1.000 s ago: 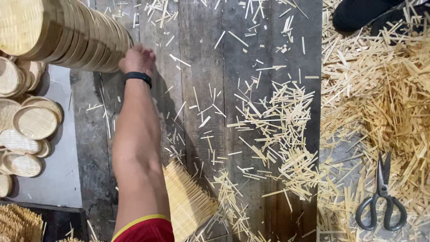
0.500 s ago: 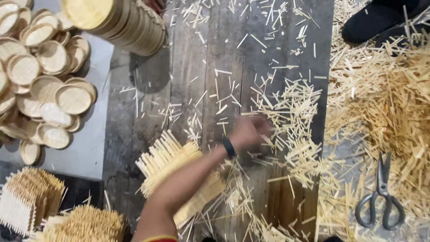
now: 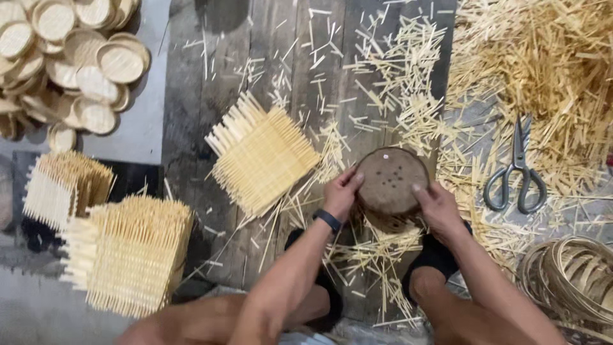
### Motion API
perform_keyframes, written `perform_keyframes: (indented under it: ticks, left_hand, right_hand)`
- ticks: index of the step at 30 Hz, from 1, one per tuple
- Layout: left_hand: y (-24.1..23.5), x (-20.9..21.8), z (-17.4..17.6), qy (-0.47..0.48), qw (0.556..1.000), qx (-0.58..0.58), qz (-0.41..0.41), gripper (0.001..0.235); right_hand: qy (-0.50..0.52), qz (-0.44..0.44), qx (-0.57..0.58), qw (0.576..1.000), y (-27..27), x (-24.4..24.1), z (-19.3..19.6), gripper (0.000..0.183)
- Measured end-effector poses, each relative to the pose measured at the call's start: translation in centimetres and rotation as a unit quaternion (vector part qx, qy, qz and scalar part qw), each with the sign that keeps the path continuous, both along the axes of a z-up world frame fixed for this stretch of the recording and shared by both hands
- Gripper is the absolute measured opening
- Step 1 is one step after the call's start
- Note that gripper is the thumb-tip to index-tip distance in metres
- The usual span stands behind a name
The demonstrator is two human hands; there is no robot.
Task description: The person assembles small round bamboo trays by placing a woven bamboo mat on a wooden block, fitting a bamboo ring around the edge, and trimming excess strands with shears. The finished trays are stacked nearby.
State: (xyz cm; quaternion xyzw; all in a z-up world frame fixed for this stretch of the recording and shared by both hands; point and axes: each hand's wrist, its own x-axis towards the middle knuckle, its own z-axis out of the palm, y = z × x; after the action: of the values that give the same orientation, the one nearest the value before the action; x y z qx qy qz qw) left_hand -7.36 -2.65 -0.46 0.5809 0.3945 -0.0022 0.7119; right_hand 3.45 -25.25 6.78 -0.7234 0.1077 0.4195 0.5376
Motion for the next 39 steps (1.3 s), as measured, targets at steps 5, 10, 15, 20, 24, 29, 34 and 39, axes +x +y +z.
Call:
perform_keyframes:
  ticks: [5, 10, 15, 20, 24, 29, 34, 39]
  left_hand:
    - [10.3, -4.7, 3.8, -0.025, 0.774, 0.601, -0.196, 0.070]
    - [17.4, -8.2, 4.7, 0.266, 0.755, 0.532, -0.277, 0.109]
    - [19.2, -8.3, 5.0, 0.255, 0.763, 0.538, -0.252, 0.106]
    - [20.6, -7.0, 7.1, 0.301, 0.787, 0.477, -0.250, 0.108]
    - [21.9, -6.9, 9.9, 0.234, 0.819, 0.445, -0.276, 0.078]
    - [20.2, -5.5, 15.2, 0.038, 0.718, 0.685, -0.116, 0.020]
    - [8.4, -2.3, 15.8, -0.176, 0.674, 0.705, -0.130, 0.034]
    - [-2.4, -4.5, 13.0, -0.209, 0.689, 0.574, -0.390, 0.039]
  right_hand:
    - [0.019, -0.023, 0.053, 0.998, -0.7, -2.4, 0.2, 0.035]
    - [-0.336, 0.328, -0.085, 0.879, -2.5, -4.1, 3.5, 0.046]
    - [-0.453, 0.629, 0.079, 0.627, -0.8, -6.1, 2.5, 0.056]
    - [-0.474, 0.637, -0.001, 0.608, -3.0, -0.9, 1.3, 0.066]
    - [-0.231, 0.467, -0.407, 0.751, -8.7, 7.9, 3.2, 0.032]
    - [-0.553, 0.271, -0.353, 0.705, -10.4, 6.6, 3.9, 0.070]
    - [-0.160, 0.048, 0.144, 0.975, -6.2, 4.1, 1.9, 0.051]
    - [0.025, -0.029, 0.254, 0.967, -3.6, 3.3, 1.4, 0.059]
